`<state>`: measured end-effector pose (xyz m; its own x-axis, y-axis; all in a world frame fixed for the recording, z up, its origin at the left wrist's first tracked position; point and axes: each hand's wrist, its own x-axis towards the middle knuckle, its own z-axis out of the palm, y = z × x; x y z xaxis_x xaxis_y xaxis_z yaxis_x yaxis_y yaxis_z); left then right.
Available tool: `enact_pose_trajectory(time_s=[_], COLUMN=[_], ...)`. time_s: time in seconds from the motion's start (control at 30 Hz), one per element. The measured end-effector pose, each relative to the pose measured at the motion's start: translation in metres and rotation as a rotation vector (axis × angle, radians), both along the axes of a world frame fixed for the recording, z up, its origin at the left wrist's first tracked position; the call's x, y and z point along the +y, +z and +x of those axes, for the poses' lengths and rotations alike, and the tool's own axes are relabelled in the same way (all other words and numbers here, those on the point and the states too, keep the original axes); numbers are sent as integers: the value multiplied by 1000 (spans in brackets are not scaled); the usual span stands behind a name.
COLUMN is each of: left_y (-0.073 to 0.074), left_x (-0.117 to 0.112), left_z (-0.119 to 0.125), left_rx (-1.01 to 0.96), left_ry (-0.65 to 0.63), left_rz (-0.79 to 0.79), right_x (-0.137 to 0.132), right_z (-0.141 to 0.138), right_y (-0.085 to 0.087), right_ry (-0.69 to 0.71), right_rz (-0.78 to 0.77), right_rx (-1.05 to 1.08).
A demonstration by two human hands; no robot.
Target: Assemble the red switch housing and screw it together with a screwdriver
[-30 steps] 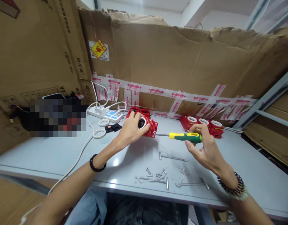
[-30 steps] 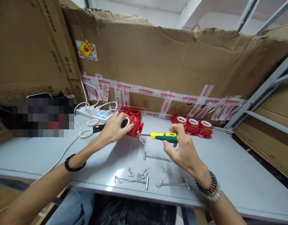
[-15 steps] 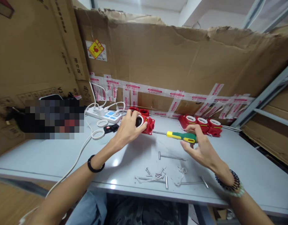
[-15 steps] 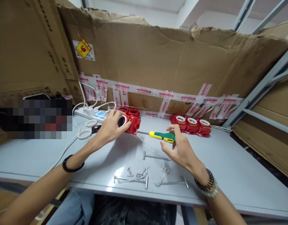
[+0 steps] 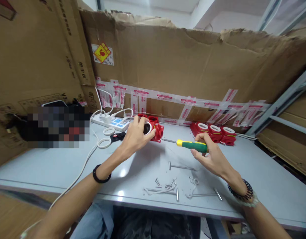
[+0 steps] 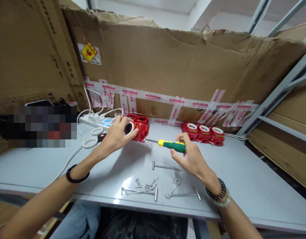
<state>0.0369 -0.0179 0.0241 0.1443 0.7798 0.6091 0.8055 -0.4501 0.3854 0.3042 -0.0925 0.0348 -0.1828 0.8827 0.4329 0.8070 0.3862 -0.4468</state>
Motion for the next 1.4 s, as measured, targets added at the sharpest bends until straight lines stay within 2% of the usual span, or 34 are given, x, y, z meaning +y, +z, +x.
enact_pose_trajectory(time_s=[0.13, 0.27, 0.37, 0.57, 0.87, 1.1, 1.4], left_y=[1, 2, 2, 0, -1, -1, 2], left_x=[1, 0, -1, 1, 4, 3, 2], left_z=[-1, -2, -2, -2, -3, -2, -4], left_rx=[5, 12, 25, 41, 59, 60, 30], left_ry=[9, 4, 5, 4, 28, 11, 23], left_rz=[23, 33, 29, 35, 57, 30, 44], right_x=[2, 9, 7, 0, 10, 5, 12], right_z=[3, 1, -2, -2, -9, -6, -9], right_y=[2, -5, -7, -3, -15, -9, -15], right_ry=[51, -33, -46, 65, -56, 32, -42], right_rz=[-93, -55, -26, -92, -89, -105, -125], right_rx=[-7, 28, 73, 26, 90, 82, 67])
